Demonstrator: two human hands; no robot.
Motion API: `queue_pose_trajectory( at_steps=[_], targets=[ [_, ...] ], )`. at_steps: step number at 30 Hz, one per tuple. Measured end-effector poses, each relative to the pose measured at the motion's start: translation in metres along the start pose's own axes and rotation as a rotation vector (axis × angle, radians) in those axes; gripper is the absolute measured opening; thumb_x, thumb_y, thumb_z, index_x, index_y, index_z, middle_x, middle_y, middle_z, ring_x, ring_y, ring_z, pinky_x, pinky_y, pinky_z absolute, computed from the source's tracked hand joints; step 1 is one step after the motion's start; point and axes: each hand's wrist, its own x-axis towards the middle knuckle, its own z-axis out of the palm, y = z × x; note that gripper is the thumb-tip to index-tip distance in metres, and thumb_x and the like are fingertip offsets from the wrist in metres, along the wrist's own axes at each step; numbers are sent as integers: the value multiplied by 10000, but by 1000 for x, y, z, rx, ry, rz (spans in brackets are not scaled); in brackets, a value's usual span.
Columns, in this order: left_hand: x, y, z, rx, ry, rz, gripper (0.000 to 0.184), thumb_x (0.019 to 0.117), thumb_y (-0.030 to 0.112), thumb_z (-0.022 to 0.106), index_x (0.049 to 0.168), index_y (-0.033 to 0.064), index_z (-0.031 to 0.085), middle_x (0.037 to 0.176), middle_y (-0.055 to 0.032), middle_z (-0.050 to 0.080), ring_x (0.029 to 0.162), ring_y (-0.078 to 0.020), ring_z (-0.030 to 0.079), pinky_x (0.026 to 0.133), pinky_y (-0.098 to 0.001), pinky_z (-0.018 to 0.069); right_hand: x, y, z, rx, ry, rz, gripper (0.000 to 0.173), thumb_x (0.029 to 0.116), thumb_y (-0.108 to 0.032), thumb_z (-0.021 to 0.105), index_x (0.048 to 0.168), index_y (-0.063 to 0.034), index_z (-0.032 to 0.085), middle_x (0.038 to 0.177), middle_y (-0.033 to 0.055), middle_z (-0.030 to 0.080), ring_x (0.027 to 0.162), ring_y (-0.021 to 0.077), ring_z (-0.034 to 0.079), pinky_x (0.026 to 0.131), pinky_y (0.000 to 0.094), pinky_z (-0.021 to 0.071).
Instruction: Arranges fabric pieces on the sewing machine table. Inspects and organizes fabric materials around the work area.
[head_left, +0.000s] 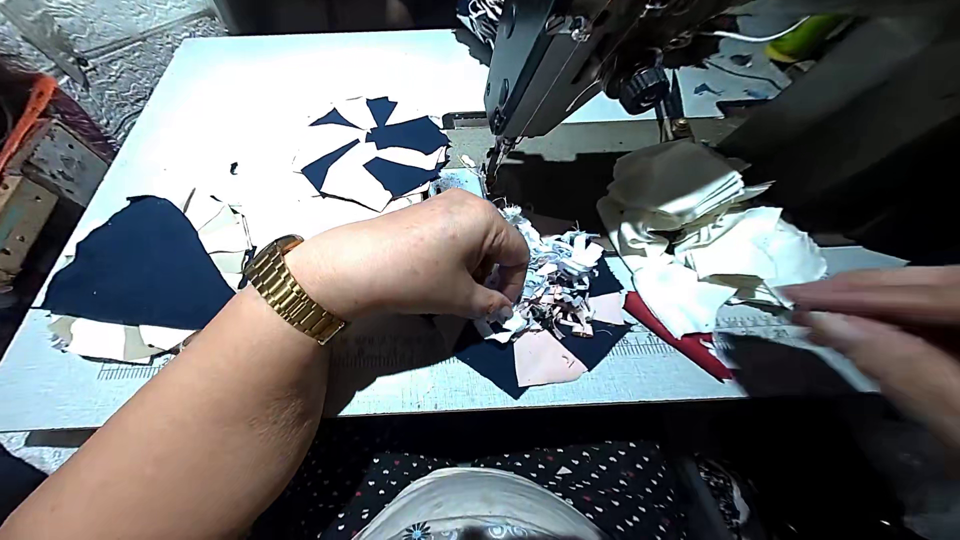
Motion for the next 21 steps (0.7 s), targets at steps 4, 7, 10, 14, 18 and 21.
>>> queue_pose_trajectory(
  at_steps=[4,7,10,14,18,21],
  targets=[
    [2,0,2,-125,16,56,38,905,97,759,894,64,743,718,27,663,605,8,575,539,-151,477,19,-34,66,73,-30,-253,205,976,-202,637,1112,-99,752,1143,14,694,1009,74,668,857,241,582],
    [4,1,7,-109,-16,46,51,910,119,764,912,68,757,749,24,682,633,11,590,571,-152,490,28,-46,91,-36,-85,-318,281,971,-195,620,1199,-80,737,1177,79,656,1006,112,648,836,247,560],
    [2,1,5,-52,-49,7,80,902,150,777,946,86,766,733,36,674,616,20,574,560,-150,471,33,-43,100,-109,-92,-356,262,971,-172,599,1154,-85,765,1086,89,635,930,157,626,750,284,532],
    [-1,4,-3,12,-15,-20,129,869,132,800,981,87,754,690,42,621,564,8,500,517,-157,410,36,-42,87,-41,-74,-357,192,950,-95,605,1011,-67,785,1018,60,654,936,113,626,799,238,532],
    [0,5,1,83,-54,-34,44,885,150,783,890,114,759,707,50,648,598,10,542,544,-167,440,32,-37,71,55,-128,-356,177,948,-125,605,969,-95,778,1026,6,662,974,72,625,833,210,533],
    [-1,9,1,-11,-81,-6,38,895,121,775,878,91,759,696,44,652,589,22,546,530,-148,439,28,-36,70,74,-143,-347,168,948,-146,621,967,-109,784,1032,-7,664,970,52,625,823,186,531]
  ],
)
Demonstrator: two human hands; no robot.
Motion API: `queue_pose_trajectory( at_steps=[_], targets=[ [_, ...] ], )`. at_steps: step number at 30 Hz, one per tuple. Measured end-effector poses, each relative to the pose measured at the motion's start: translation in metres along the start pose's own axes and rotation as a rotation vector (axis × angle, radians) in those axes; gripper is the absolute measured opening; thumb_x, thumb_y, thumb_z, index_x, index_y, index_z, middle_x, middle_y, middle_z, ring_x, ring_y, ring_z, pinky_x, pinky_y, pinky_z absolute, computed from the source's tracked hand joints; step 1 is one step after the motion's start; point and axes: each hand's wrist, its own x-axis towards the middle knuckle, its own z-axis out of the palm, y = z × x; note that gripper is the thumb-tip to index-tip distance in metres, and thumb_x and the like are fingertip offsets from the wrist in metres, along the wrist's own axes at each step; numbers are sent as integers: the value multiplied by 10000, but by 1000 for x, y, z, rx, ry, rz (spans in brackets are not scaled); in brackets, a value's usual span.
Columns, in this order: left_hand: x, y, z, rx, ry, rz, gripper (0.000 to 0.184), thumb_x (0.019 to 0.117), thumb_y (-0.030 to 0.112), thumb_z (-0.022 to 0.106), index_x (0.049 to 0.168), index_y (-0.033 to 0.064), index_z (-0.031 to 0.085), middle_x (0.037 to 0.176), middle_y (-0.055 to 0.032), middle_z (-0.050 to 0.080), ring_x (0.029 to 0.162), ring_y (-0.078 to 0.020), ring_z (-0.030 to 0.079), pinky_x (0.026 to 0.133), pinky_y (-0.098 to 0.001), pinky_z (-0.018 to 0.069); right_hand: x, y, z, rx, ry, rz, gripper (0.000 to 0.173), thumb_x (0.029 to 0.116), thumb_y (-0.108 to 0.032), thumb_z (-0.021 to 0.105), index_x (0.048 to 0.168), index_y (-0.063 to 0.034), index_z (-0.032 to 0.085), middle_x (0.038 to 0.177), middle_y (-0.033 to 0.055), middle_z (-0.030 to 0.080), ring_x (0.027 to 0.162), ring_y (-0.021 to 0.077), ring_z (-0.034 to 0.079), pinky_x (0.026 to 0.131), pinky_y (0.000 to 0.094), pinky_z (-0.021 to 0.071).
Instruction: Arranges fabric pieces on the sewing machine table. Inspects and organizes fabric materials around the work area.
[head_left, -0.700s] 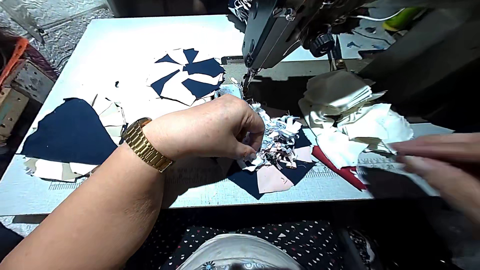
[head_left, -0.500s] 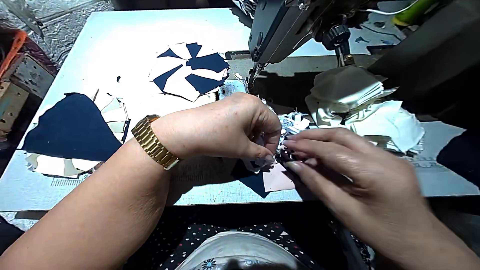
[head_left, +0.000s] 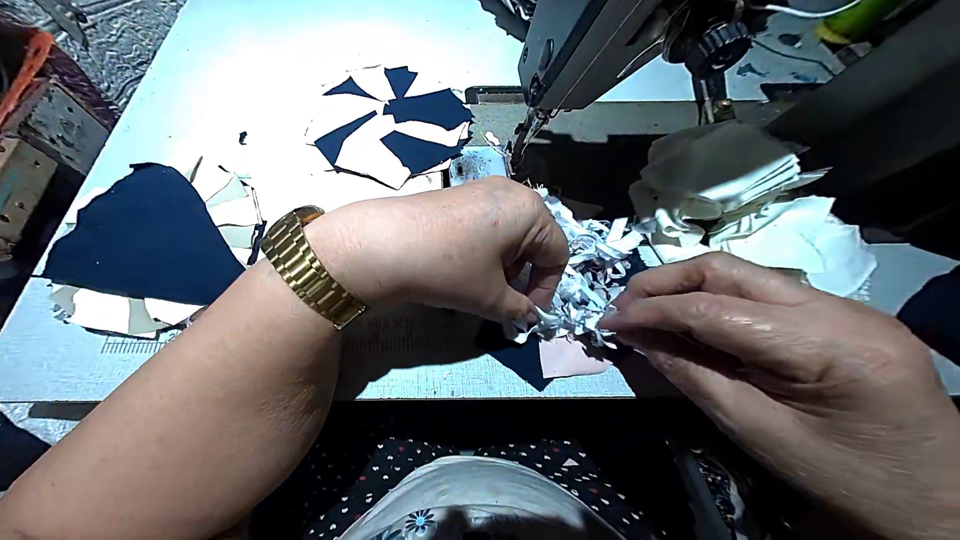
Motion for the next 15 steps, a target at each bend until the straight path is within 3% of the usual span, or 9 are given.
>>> queue_pose_trajectory(
  at_steps=[5,9,13,15],
  targets=[
    [0,2,1,-59,-43,-30,58,887,142,793,890,88,772,707,35,671,596,16,562,537,-152,453,-1,2,8,14,-57,21,180,941,-225,649,1000,-158,805,1056,-34,671,1009,66,624,853,218,531],
    [-1,1,0,-84,-46,5,90,902,166,781,943,86,785,700,48,655,581,34,526,525,-137,423,3,-1,1,91,-13,24,170,956,-203,663,1026,-121,795,1140,0,681,1037,65,651,870,195,564],
    [-1,0,0,-61,3,30,95,890,135,786,970,85,776,705,40,653,578,22,532,515,-143,430,5,-1,6,6,35,61,189,955,-187,650,1053,-74,767,1074,13,659,935,22,634,791,148,545],
    [1,2,3,14,-10,-25,87,884,154,796,959,113,780,750,44,688,626,18,580,569,-160,480,5,-2,14,-35,11,60,207,951,-207,646,1053,-79,771,1037,7,636,895,16,612,751,141,528]
  ],
)
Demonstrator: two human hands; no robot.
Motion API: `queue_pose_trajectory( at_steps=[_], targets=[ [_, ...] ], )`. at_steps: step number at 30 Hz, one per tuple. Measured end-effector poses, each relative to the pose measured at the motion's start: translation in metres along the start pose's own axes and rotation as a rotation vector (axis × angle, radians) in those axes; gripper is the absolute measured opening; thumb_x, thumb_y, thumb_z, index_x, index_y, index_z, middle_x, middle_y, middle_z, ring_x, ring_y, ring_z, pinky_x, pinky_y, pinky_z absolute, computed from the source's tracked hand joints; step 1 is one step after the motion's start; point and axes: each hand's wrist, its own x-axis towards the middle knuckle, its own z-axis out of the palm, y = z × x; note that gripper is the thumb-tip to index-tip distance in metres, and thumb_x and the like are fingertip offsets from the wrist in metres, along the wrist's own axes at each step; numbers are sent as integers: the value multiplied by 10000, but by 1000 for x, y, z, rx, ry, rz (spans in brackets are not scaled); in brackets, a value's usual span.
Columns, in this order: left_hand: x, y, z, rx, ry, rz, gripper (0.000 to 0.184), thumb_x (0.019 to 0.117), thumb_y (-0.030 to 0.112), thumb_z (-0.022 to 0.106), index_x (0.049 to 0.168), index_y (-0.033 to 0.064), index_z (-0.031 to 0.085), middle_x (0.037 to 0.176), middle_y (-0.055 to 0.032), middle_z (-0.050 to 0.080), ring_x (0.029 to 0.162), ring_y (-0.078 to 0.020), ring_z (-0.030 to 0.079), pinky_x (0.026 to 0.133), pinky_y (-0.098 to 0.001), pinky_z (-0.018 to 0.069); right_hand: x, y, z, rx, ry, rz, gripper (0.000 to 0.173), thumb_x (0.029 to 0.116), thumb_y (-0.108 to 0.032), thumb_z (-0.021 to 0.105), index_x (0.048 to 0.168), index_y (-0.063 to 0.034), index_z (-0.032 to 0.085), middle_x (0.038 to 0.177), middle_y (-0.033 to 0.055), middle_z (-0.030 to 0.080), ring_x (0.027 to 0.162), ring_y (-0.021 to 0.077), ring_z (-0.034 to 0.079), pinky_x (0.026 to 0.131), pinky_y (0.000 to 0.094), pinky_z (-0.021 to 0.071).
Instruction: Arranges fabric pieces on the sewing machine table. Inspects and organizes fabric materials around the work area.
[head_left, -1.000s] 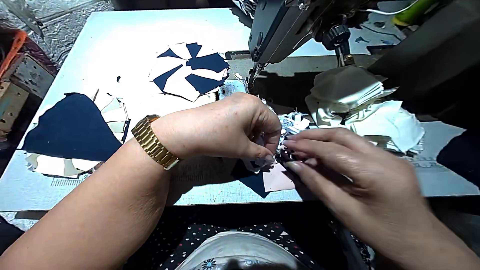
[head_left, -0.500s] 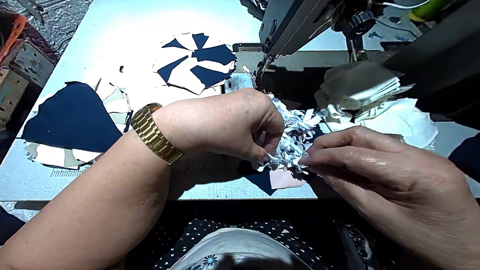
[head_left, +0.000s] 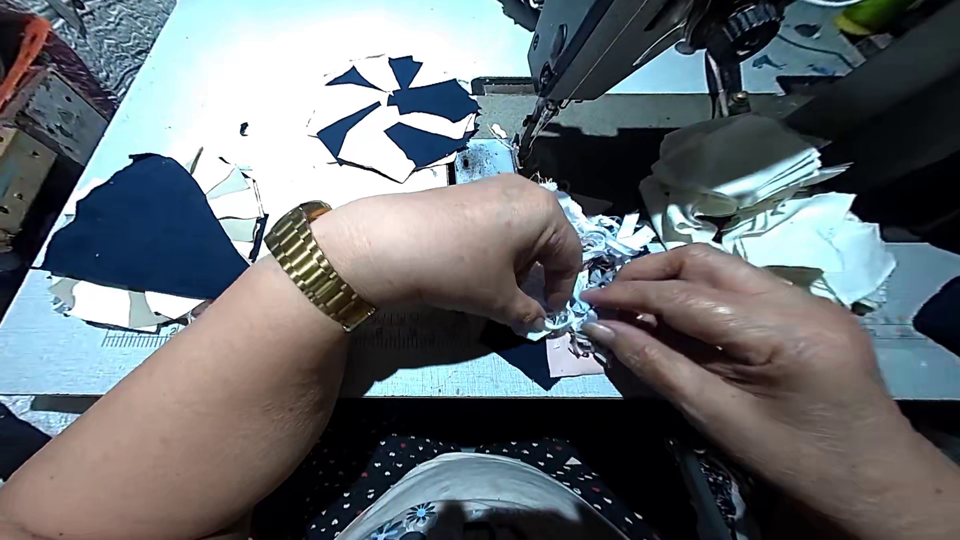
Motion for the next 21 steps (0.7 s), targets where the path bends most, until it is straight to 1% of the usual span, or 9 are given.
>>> queue_pose_trajectory(
  at_steps=[1,3,7,10,12,14,16,19,21],
  targets=[
    [1,0,2,17,-12,-5,65,886,153,794,941,121,781,774,46,705,659,18,608,600,-164,505,0,0,3,-14,-9,-7,200,945,-197,646,1038,-84,783,1016,5,625,879,21,605,730,138,521],
    [2,0,5,26,-20,29,33,895,158,782,897,125,783,763,50,701,672,18,607,609,-173,493,0,0,5,-26,-6,-38,186,935,-160,633,993,-85,793,982,13,614,872,40,588,722,151,496],
    [2,4,6,-26,-26,77,58,897,168,783,873,115,785,738,47,692,655,28,593,581,-158,471,1,-4,4,22,18,-79,160,940,-133,647,972,-70,791,1015,39,618,936,58,581,782,165,488],
    [-1,3,2,-15,-84,0,84,907,222,780,916,141,801,754,63,706,665,37,607,594,-159,488,0,1,5,14,-48,-63,194,943,-200,636,995,-119,803,1023,3,632,961,88,585,802,230,494],
    [-3,0,-3,-75,-75,15,100,932,202,754,962,118,799,782,54,714,665,38,612,594,-143,503,0,5,-2,77,-54,-30,198,966,-238,638,1040,-150,800,1065,-36,644,979,42,609,813,185,529],
    [-5,-5,-8,-110,15,81,97,950,141,720,966,72,786,761,34,694,625,32,578,553,-137,473,2,12,-12,144,11,-19,171,974,-211,647,1048,-136,781,1115,-21,675,1004,56,653,843,201,571],
    [-5,-8,-12,-63,143,77,81,942,133,725,937,61,763,709,36,649,582,22,532,522,-140,438,4,20,-20,121,87,9,180,975,-194,657,1087,-95,759,1137,13,678,1006,93,663,865,240,578],
    [-1,-11,-7,64,284,-50,150,899,241,787,947,103,754,646,53,606,529,0,486,504,-177,406,12,23,-18,32,143,91,258,962,-206,659,1165,-58,714,1128,44,647,973,93,651,854,242,575],
    [4,-13,-1,102,317,-123,201,905,293,785,998,119,746,677,47,616,557,-28,513,537,-218,446,19,22,-11,-8,129,121,331,953,-224,674,1230,-44,695,1158,76,633,981,98,645,856,248,568]
  ],
)
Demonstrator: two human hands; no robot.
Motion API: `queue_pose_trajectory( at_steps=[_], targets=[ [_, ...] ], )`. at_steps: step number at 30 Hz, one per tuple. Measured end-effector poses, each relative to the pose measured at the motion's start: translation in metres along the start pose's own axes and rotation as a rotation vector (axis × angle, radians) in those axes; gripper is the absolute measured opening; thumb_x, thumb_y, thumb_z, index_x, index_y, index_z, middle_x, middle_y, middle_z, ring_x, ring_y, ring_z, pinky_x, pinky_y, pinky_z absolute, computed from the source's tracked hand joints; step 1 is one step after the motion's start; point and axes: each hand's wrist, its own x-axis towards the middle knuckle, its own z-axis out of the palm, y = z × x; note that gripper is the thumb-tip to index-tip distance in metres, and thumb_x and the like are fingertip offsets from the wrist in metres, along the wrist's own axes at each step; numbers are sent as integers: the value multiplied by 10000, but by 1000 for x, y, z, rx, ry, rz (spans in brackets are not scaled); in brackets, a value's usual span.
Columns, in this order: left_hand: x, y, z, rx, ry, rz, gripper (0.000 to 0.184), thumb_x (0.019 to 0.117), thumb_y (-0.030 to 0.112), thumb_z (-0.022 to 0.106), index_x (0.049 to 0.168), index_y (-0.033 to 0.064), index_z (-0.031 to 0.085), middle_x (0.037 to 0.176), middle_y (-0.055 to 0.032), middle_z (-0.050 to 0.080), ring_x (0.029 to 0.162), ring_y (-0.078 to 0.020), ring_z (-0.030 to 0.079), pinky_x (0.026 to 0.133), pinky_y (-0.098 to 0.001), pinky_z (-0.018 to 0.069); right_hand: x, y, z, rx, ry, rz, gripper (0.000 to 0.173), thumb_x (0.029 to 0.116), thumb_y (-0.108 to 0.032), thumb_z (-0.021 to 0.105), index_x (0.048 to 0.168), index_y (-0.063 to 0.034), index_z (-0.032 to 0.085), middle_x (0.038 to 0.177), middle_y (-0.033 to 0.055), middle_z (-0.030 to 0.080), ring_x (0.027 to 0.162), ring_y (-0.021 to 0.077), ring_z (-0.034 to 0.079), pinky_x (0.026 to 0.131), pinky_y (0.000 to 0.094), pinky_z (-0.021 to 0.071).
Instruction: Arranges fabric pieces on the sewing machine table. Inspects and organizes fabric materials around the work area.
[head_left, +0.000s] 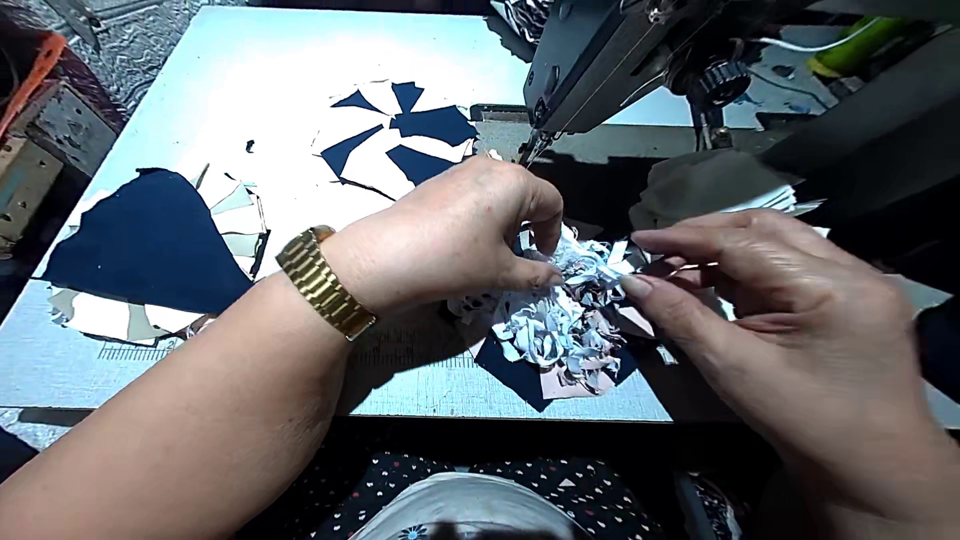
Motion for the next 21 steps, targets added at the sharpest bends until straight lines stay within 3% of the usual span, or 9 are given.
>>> queue_pose_trajectory(
  at_steps=[2,4,7,13,16,18,21],
  targets=[
    [2,0,6,61,0,-71,199,926,314,758,1029,144,738,729,47,640,618,-55,562,600,-278,495,2,0,9,-22,-6,6,318,947,-216,682,1223,-59,701,1138,69,634,954,83,638,827,223,557],
    [4,0,11,110,-16,-112,138,947,287,731,1001,160,731,749,51,652,655,-67,587,638,-317,509,2,2,14,-16,24,-14,208,951,-153,673,1123,-53,733,1078,70,664,920,78,648,799,206,556],
    [7,-3,15,118,15,-100,79,948,220,697,910,154,719,731,51,643,649,-65,588,617,-309,496,1,0,8,27,73,1,173,960,-107,634,1084,-25,723,1073,58,683,939,54,666,824,194,572],
    [7,-5,13,150,134,-127,72,939,214,693,924,143,701,712,45,629,625,-78,578,602,-321,492,-7,-4,-3,135,122,144,129,963,-150,648,1086,-111,661,939,-82,667,777,-32,639,690,130,555],
    [6,-2,13,134,123,-138,75,941,229,701,972,162,715,725,58,647,628,-58,589,611,-301,508,-13,-2,-1,-39,47,174,148,964,-220,614,1041,-107,671,906,-36,656,753,-12,624,647,152,528],
    [6,-2,14,105,128,-94,95,940,230,704,986,149,721,711,55,623,607,-46,547,592,-270,469,-15,-1,-3,-130,-9,150,210,962,-249,574,1043,-94,689,961,1,650,796,20,613,669,189,515],
    [6,-2,15,59,103,-34,105,942,253,719,952,148,728,694,63,604,592,-38,524,573,-257,453,-14,-4,-7,-111,-18,103,198,960,-264,572,971,-122,708,966,-32,651,810,-11,607,667,151,507]
  ],
)
